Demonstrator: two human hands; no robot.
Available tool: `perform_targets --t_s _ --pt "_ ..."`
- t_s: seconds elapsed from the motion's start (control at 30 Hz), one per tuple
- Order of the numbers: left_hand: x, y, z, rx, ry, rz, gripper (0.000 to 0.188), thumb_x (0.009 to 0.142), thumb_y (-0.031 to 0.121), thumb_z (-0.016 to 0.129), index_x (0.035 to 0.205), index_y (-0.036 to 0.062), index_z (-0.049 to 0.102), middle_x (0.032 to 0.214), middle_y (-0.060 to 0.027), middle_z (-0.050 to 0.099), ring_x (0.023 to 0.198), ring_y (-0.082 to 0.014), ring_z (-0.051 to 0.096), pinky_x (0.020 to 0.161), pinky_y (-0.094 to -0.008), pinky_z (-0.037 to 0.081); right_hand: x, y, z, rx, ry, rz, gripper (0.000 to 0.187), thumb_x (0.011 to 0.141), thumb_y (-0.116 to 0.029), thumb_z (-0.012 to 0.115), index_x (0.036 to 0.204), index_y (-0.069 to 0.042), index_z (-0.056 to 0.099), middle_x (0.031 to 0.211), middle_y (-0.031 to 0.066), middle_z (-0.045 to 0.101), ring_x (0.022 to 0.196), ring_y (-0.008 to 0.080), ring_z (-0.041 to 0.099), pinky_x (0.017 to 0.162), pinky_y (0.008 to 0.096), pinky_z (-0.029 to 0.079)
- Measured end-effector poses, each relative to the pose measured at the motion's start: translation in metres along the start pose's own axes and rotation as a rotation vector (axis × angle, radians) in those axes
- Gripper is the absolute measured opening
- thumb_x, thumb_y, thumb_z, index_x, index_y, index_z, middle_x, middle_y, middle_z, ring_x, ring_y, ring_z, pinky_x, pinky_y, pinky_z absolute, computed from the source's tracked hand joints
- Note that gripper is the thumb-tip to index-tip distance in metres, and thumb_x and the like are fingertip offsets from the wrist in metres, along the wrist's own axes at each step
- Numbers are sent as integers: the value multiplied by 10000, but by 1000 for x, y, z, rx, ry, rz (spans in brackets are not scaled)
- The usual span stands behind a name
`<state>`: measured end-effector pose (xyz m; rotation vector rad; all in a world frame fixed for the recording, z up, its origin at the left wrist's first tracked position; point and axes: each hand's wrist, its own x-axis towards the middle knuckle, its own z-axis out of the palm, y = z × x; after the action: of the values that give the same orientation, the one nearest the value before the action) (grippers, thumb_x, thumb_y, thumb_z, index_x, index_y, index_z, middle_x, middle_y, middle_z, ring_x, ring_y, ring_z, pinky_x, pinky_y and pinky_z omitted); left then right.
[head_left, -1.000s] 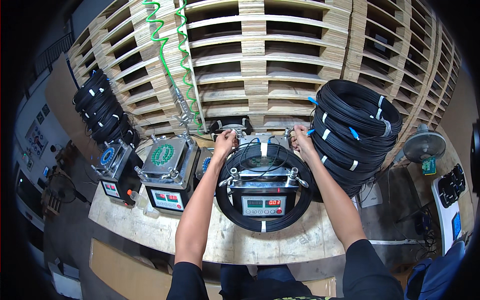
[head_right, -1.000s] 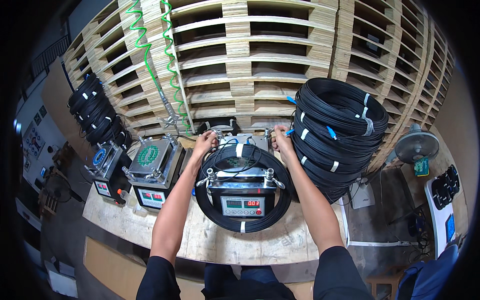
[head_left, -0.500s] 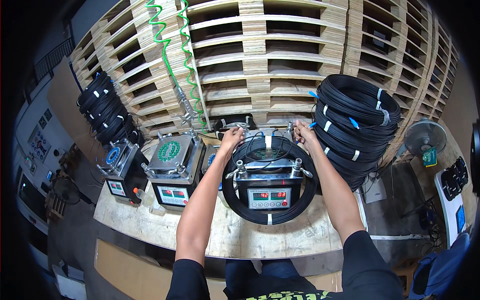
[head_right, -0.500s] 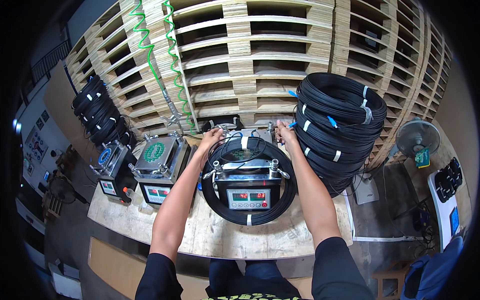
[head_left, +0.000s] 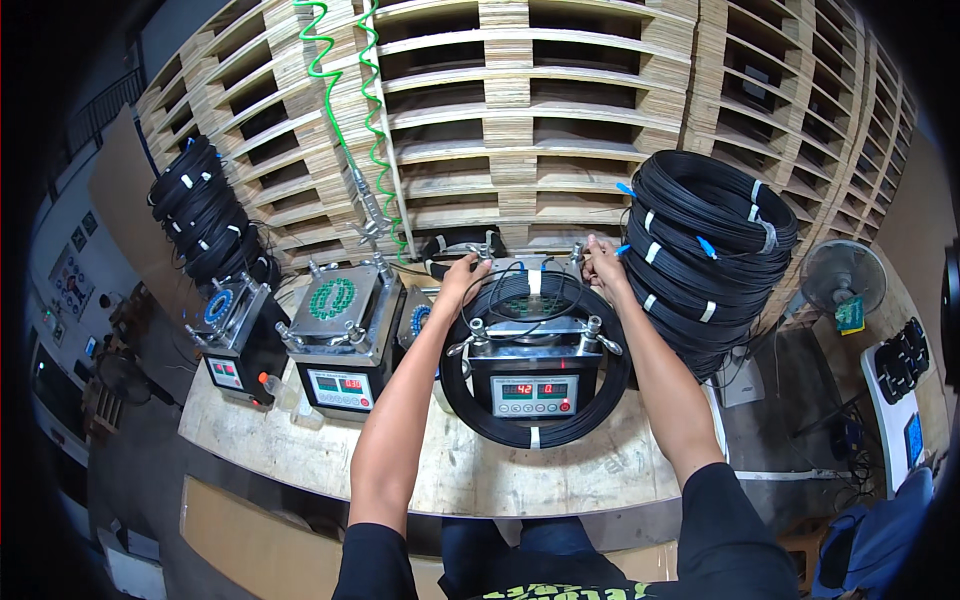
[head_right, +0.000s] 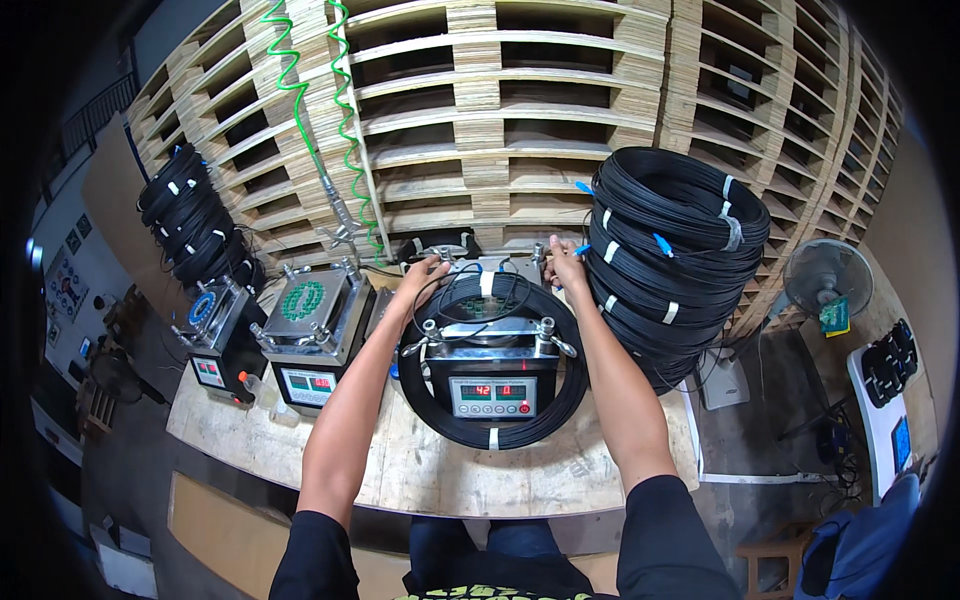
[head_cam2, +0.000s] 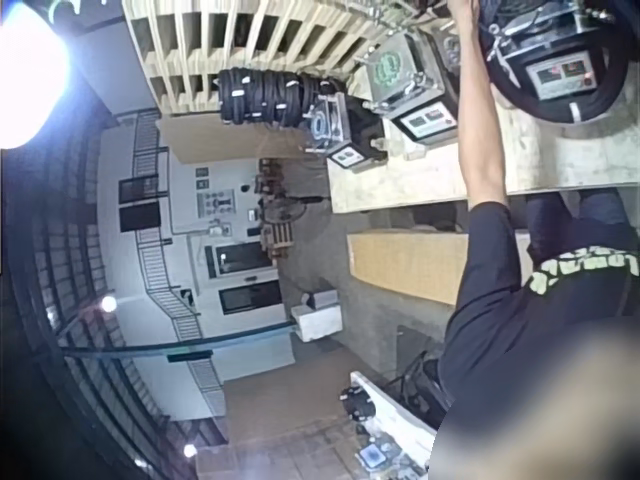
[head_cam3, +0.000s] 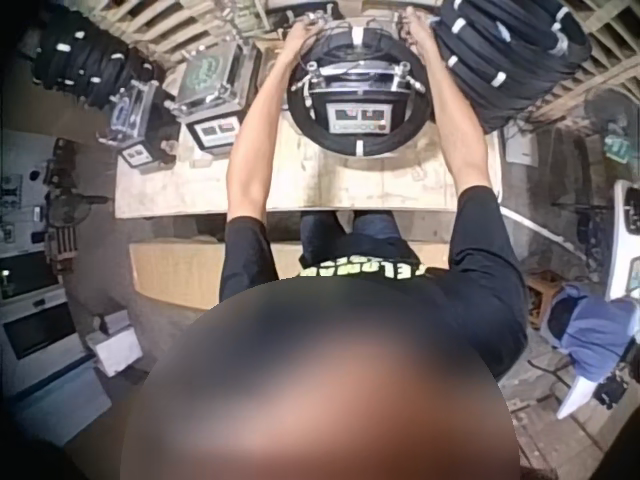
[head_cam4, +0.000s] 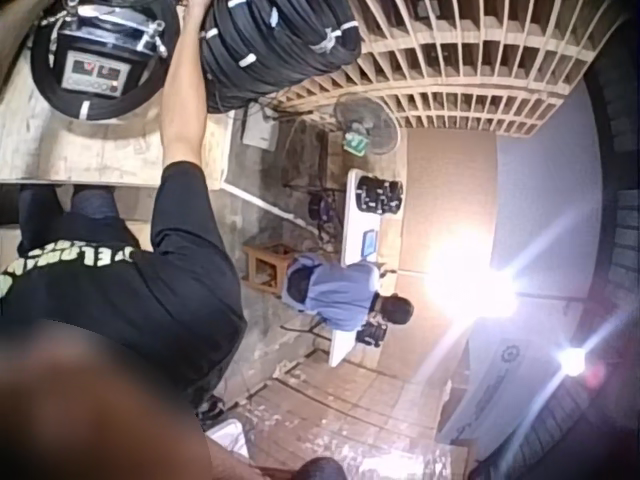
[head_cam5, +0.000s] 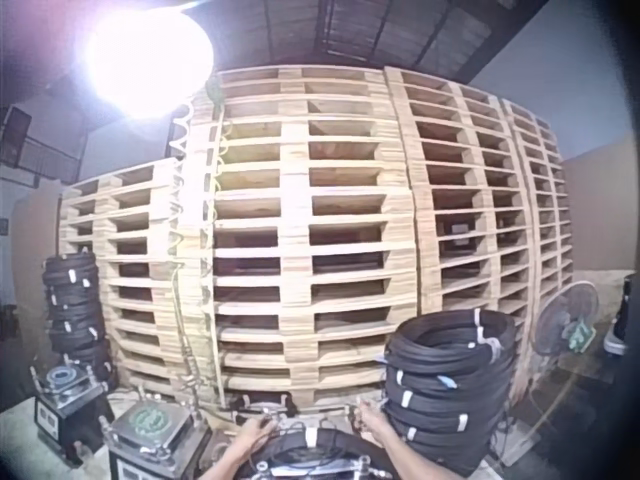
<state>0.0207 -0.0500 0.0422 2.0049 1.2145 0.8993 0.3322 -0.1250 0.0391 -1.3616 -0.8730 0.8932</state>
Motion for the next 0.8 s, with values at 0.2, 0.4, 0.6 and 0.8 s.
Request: perform_targets --t_s 0.2,0.4,0.6,0.8 --pt "-10 -9 -17 -160 82 -102 653 993 512 522 1356 -28 575 1292 -280 630 1254 -393 586 1045 -390 441 -43 -22 16 -262 -290 -151 591 1064 -383 499 1559 -132 296 906 39 572 747 111 545 646 272 477" --pt "-34 7 -29 -195 19 -70 599 1045 490 435 1332 -17 574 1240 -267 654 1191 -389 611 999 -366 443 -85 -60 29 -352 -253 -133 647 1062 -496 435 1546 -73 360 1193 93 592 836 138 553 757 267 490" --pt "-39 35 -22 -181 -1 -73 655 1052 522 338 1265 -44 589 1151 -309 653 1074 -452 632 930 -438 467 -70 -32 16 -400 -57 -310 744 1051 -596 352 1546 -40 356 1518 148 472 1151 234 597 900 329 512" --pt "-40 19 -15 -311 194 -46 688 1046 541 351 1425 -19 479 1257 -302 620 1183 -414 602 997 -419 442 -95 -49 25 -284 -75 -282 684 1057 -593 336 1531 -106 413 1446 101 530 863 159 622 803 304 508"
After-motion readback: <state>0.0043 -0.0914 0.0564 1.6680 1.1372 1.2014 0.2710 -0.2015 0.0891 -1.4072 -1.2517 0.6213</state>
